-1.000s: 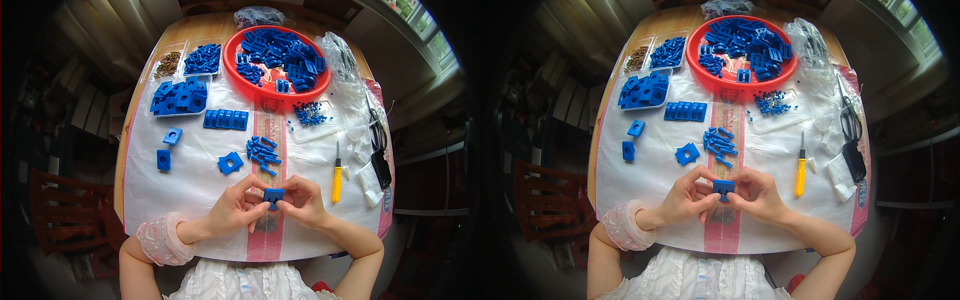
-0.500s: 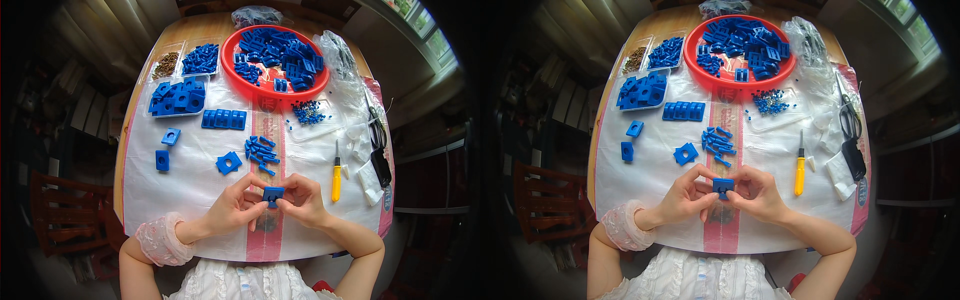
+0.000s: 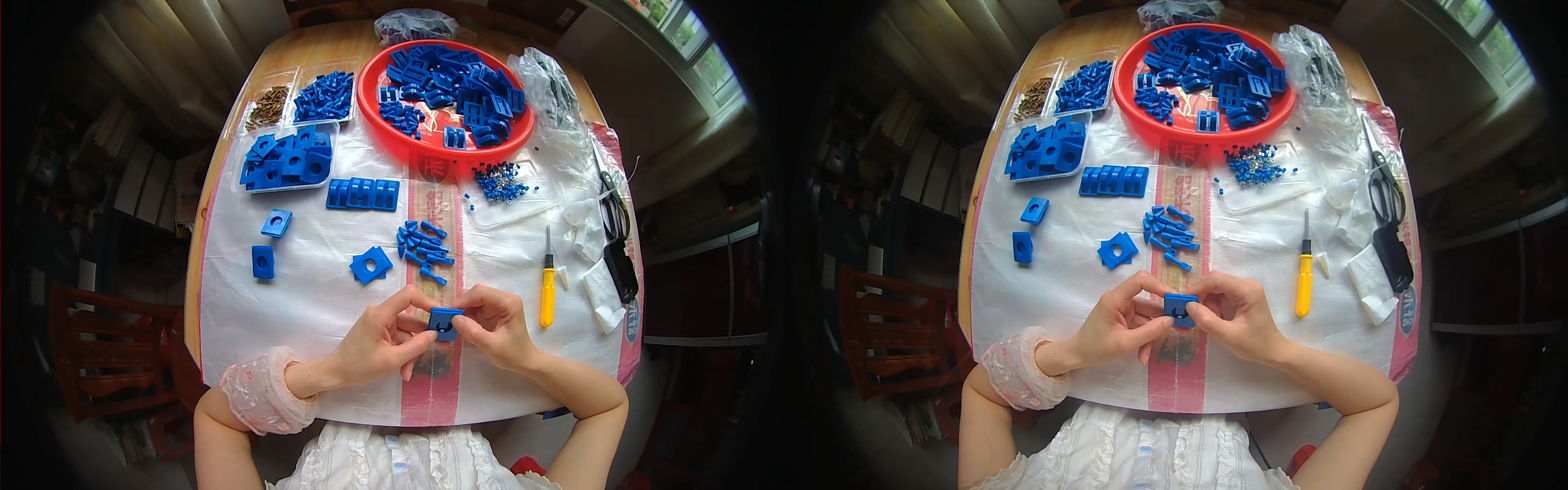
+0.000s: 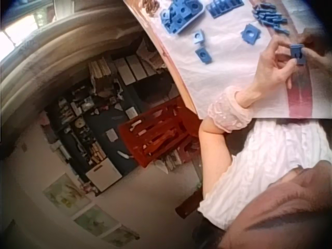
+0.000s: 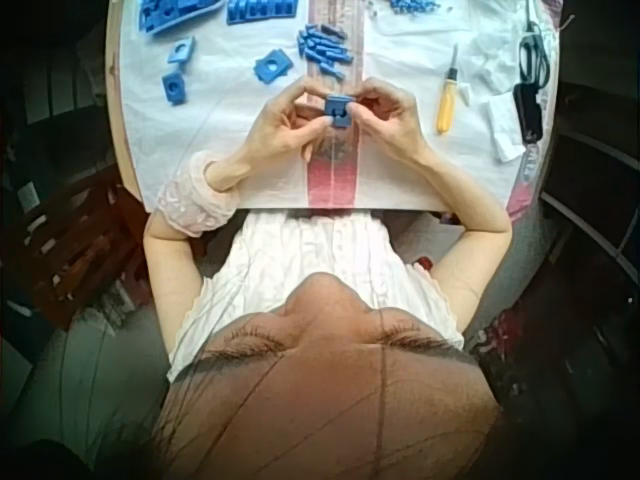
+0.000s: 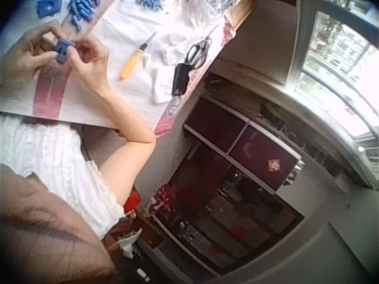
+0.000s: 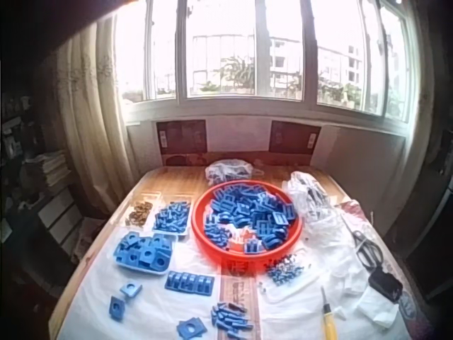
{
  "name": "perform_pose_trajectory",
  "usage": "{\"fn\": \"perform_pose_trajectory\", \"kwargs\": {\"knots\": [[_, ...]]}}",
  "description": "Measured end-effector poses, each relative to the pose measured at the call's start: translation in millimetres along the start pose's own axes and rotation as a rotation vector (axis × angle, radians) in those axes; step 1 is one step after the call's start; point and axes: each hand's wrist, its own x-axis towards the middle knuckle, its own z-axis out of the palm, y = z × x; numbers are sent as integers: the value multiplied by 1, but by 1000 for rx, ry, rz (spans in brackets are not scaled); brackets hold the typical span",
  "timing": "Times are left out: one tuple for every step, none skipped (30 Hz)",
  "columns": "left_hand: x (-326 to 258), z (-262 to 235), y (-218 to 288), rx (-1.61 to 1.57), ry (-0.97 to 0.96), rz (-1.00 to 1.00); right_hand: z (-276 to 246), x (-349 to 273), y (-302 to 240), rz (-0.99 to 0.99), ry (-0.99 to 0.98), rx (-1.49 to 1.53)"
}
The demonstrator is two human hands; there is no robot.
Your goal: Assembling blue plastic fixture components by inserting small pins and applying adhesive.
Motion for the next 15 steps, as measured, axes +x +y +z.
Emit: {"fn": "perform_pose_trajectory", "kwargs": {"knots": [[0, 0, 1, -2, -2, 2, 0, 0, 1, -10, 3, -2], [0, 0, 1, -3, -4, 4, 1, 0, 1, -20, 6, -4], [0, 0, 1, -5, -5, 4, 0, 0, 1, -18, 2, -6], [0, 0, 2, -8, -6, 5, 0, 0, 0, -16, -1, -8], [0, 0, 2, -10, -8, 6, 0, 0, 0, -14, -4, -10], [0, 0, 2, -7, -5, 9, 0, 0, -1, -6, -2, 8], [0, 1, 2, -4, -3, 13, 1, 0, -2, 2, 0, 25], [-1, 1, 2, -2, 0, 16, 2, 0, -2, 10, 1, 43], [0, 1, 2, -6, -2, 19, 2, 0, -3, 9, 0, 48], [0, 1, 2, -10, -4, 22, 3, 0, -3, 9, -1, 53], [0, 1, 1, -15, -5, 25, 3, 0, -3, 9, -2, 58], [0, 0, 1, -12, -6, 25, 2, 0, -2, -8, -13, 40], [0, 0, 1, -9, -8, 26, 0, 1, 0, -24, -24, 22], [0, 0, 1, -6, -9, 26, -1, 1, 1, -40, -34, 3], [0, 0, 1, -5, -10, 30, -1, 1, 0, -40, -33, 11]]}}
